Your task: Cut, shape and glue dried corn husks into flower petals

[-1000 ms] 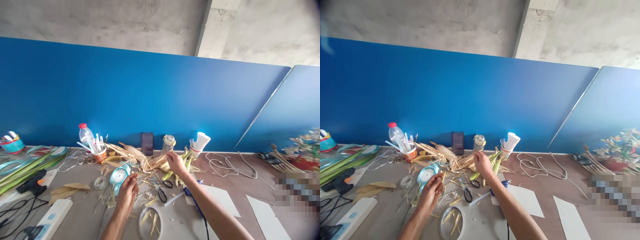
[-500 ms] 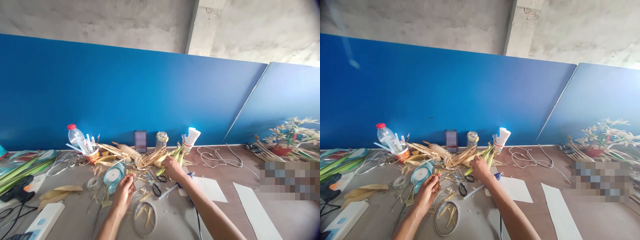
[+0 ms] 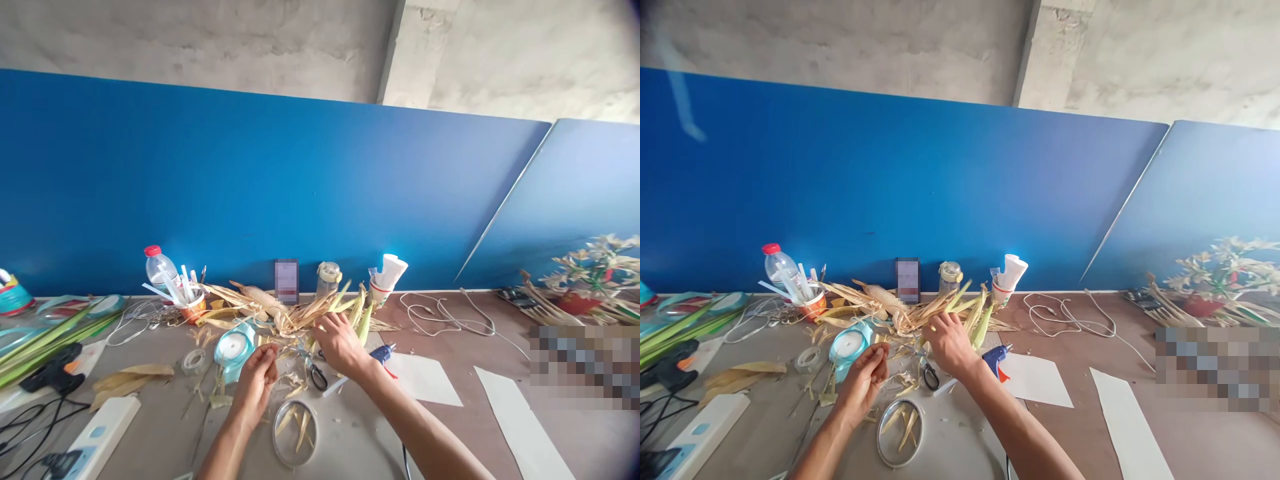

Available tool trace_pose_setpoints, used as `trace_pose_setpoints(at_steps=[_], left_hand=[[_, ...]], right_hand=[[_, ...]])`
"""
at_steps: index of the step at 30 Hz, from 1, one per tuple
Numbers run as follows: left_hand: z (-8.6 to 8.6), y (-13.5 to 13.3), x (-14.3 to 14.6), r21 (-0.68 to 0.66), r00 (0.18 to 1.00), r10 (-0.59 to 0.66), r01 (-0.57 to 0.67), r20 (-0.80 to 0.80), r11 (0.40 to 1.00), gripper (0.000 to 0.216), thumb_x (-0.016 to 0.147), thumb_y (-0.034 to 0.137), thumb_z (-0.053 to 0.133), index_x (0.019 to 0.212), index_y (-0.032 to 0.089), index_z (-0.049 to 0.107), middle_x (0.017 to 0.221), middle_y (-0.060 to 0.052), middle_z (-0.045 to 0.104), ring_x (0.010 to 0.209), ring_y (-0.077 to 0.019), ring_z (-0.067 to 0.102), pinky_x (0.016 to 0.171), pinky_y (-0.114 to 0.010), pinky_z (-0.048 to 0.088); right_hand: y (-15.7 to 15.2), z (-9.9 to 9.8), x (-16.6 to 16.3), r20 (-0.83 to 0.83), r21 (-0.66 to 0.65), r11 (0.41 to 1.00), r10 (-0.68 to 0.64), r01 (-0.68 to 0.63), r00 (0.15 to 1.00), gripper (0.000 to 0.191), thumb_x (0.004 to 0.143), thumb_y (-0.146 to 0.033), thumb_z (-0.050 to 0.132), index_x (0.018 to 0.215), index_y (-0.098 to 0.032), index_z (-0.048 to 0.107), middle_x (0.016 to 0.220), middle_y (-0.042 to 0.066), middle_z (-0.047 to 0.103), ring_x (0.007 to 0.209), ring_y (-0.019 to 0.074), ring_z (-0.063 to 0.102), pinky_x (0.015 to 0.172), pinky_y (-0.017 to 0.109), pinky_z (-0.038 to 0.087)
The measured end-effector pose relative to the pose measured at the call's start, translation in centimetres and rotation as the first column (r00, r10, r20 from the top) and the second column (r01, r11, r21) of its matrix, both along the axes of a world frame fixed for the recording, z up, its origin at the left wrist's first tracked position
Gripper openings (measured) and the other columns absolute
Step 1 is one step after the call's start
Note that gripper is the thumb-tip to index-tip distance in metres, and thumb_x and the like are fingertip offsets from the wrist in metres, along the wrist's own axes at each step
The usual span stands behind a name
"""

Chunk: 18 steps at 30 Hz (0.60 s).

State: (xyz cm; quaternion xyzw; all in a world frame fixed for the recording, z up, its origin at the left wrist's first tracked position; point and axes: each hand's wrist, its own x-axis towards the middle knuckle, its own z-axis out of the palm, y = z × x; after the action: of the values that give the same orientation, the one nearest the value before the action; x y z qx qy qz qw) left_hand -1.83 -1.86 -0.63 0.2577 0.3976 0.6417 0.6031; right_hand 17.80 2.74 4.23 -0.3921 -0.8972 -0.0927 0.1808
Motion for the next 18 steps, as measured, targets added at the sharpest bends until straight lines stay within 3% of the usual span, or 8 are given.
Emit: trace_pose_setpoints(at_steps=[5, 10, 15, 18], left_hand=[[0.3, -0.4, 0.5, -0.022, 0.992, -0.087, 0.085, -0.090, 0.996, 0.032, 0.062, 0.041, 0.071, 0.078, 0.014, 0.062, 0.051, 0.008, 0.044, 0.037, -0.0014, 0.021, 0.038, -0.018, 0.017], [0.8, -0.8, 1.2, -0.024, 0.972, -0.207, 0.206, -0.107, 0.978, 0.027, 0.063, 0.039, 0.071, 0.074, 0.017, 0.061, 0.038, 0.013, 0.023, 0.035, -0.0027, 0.013, 0.039, -0.020, 0.012], [1.3, -0.9, 1.6, -0.017, 0.977, -0.166, 0.166, -0.136, 0.986, 0.025, 0.059, 0.035, 0.073, 0.069, 0.017, 0.059, 0.040, 0.012, 0.028, 0.035, -0.0028, 0.015, 0.038, -0.021, 0.012], [1.2, -0.8, 1.6, -0.007, 0.969, -0.143, 0.145, -0.202, 0.989, 0.025, 0.059, 0.035, 0.072, 0.069, 0.017, 0.059, 0.041, 0.011, 0.032, 0.035, -0.0034, 0.018, 0.038, -0.021, 0.013]], right_hand=[[-1.5, 0.2, -2.5, -0.002, 0.078, 0.986, 0.151, -0.150, 0.989, 0.024, 0.089, -0.020, 0.038, 0.092, -0.020, 0.061, 0.103, 0.008, 0.053, 0.082, 0.0192, 0.042, 0.074, 0.033, 0.028], [-1.7, -0.1, -3.9, -0.036, 0.094, 0.970, 0.227, -0.223, 0.973, 0.023, 0.089, -0.024, 0.039, 0.092, -0.022, 0.061, 0.099, 0.007, 0.053, 0.077, 0.0180, 0.041, 0.070, 0.032, 0.029], [-1.7, -1.1, -4.5, -0.097, 0.069, 0.972, 0.232, -0.226, 0.968, 0.021, 0.088, -0.022, 0.040, 0.090, -0.021, 0.061, 0.093, 0.007, 0.054, 0.076, 0.0179, 0.043, 0.068, 0.031, 0.031], [-1.7, -1.9, -4.6, -0.232, 0.012, 0.969, 0.244, -0.248, 0.942, 0.022, 0.088, -0.019, 0.039, 0.095, -0.021, 0.060, 0.089, 0.007, 0.056, 0.078, 0.0180, 0.046, 0.070, 0.031, 0.034]])
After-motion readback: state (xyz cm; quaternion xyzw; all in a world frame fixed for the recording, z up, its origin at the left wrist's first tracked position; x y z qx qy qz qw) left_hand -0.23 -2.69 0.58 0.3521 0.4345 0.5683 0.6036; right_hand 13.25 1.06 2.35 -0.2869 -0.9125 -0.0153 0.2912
